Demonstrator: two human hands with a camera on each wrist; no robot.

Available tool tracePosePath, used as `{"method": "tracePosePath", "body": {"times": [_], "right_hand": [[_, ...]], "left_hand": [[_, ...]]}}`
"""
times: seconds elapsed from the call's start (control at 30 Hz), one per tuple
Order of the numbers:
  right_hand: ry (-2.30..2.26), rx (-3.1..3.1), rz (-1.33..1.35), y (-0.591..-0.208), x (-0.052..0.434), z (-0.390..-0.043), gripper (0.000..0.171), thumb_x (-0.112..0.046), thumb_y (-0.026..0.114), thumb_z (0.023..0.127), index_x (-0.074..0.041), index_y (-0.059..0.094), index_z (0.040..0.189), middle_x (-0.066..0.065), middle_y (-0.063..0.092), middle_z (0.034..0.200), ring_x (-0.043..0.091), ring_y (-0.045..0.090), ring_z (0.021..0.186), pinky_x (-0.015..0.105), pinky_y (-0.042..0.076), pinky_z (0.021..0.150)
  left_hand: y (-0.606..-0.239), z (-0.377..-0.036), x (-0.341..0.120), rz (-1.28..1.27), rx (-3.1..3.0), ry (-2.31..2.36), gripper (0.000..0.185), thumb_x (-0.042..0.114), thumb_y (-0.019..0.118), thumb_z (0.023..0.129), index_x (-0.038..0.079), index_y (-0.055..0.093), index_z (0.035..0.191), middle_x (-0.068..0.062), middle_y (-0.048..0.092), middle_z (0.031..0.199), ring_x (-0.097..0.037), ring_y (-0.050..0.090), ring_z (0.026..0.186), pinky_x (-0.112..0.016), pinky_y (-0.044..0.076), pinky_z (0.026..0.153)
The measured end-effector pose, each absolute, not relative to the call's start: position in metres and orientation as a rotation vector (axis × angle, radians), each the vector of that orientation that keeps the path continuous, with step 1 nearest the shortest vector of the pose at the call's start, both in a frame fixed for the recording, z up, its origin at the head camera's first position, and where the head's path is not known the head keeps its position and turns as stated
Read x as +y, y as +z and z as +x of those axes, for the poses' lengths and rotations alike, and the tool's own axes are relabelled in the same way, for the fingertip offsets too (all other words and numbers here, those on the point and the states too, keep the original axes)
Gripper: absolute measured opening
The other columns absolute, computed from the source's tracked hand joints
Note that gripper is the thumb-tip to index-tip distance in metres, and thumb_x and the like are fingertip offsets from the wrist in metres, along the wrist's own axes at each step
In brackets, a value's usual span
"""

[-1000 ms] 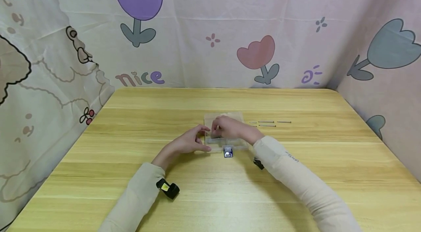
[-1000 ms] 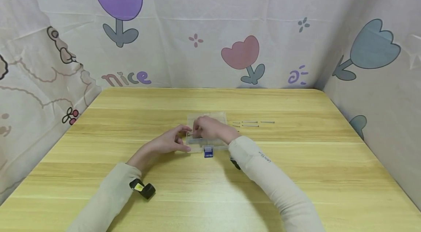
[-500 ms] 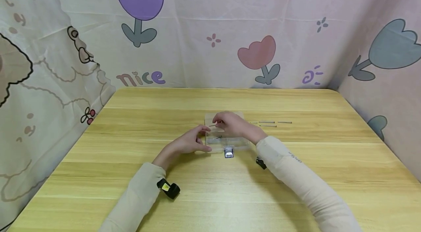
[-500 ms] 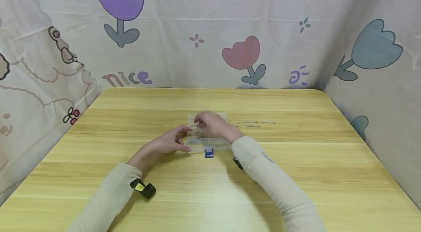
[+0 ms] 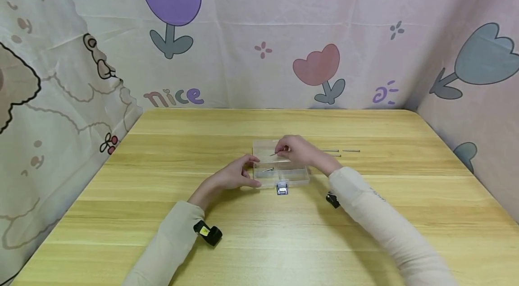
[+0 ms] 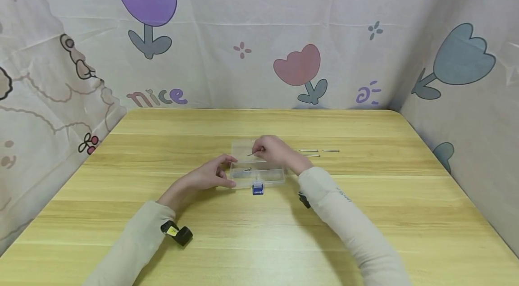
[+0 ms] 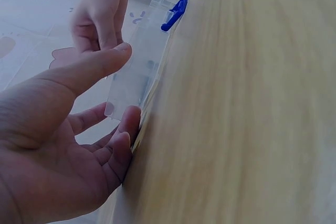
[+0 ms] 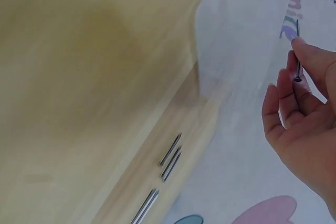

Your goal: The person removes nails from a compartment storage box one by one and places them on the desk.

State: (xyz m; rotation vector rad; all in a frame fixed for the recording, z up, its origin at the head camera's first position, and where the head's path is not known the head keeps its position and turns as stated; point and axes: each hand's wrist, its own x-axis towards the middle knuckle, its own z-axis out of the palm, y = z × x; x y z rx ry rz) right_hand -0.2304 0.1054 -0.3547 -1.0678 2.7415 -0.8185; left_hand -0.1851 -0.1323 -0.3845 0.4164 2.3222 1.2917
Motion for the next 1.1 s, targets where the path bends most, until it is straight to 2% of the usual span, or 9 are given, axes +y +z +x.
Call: {"method": "tracePosePath", "body": {"times": [0.57,1.1], "right_hand": [[-0.882,2.785,-0.905,-0.355,0.153,-0.232,0.007,0.0,0.065,0.091,0.002,0.069,0.095,0.005,0.066,0.087,0.018,0.058,0.08,0.034,0.049,0.073],[-0.858,2.825,-0.801,-0.355,0.191,-0.237,0.006,-0.003,0.065,0.091,0.001,0.068,0.093,0.004,0.065,0.086,0.019,0.057,0.08,0.037,0.047,0.074]], "left_hand": [[-0.384,-0.183,-0.132,0.404,2.308,1.322,0.066,0.014,0.079,0.081,0.009,0.044,0.137,-0.013,0.044,0.135,-0.018,0.047,0.076,-0.028,0.039,0.061],[-0.384,-0.183,-0.133,0.399,2.276,1.348,0.067,0.012,0.08,0.08,0.009,0.044,0.137,-0.014,0.043,0.134,-0.017,0.046,0.074,-0.027,0.038,0.06]]}}
